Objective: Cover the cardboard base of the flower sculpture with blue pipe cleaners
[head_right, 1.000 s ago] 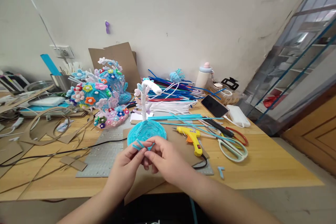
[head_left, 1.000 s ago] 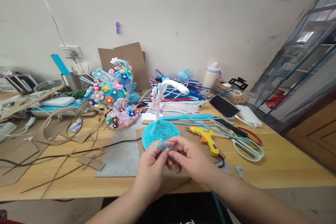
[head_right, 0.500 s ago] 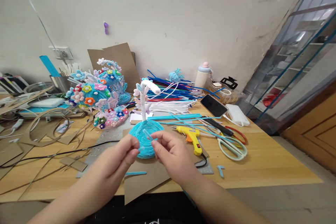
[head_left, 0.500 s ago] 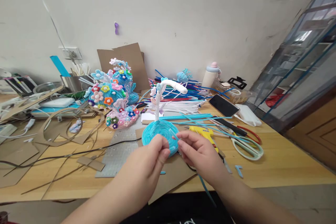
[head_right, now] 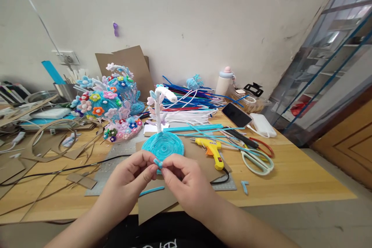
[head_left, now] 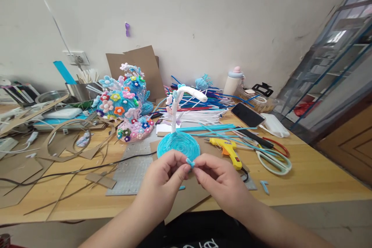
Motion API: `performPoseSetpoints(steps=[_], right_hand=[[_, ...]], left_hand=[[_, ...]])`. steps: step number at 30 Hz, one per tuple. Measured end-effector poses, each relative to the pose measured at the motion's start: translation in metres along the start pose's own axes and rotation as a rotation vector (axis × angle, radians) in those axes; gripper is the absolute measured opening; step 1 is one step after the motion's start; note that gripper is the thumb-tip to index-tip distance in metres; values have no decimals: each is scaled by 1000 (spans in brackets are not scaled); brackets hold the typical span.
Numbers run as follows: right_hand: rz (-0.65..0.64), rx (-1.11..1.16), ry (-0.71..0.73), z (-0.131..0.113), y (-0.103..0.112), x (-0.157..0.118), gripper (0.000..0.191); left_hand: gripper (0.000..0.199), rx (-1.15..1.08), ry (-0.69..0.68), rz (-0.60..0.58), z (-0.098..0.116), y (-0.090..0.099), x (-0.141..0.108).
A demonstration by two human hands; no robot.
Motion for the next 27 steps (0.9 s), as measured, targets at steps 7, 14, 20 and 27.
performPoseSetpoints(steps=[7, 14, 20, 27], right_hand=[[-25, -60, 93, -19, 1, -6, 30], [60, -46, 139, -27, 8, -5, 33], [-20, -173, 190, -18, -7, -7, 27], [-65, -230, 114, 9, -18, -9, 29]], left_hand=[[11, 183, -115, -22, 22, 4, -15], [53, 601, 17, -306, 41, 55, -55], [36, -96, 137, -3, 12, 23, -27], [39, -345, 245, 1, -30, 1, -18]])
Point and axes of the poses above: each hand's wrist, its own x-axis towards the middle knuckle, its own y-axis out of the back of the hand, z = x × y, the point moved 5 cm from there along x, towards the middle knuckle, and after that the axes turned 1 degree about -z, right-handed, at the moved point
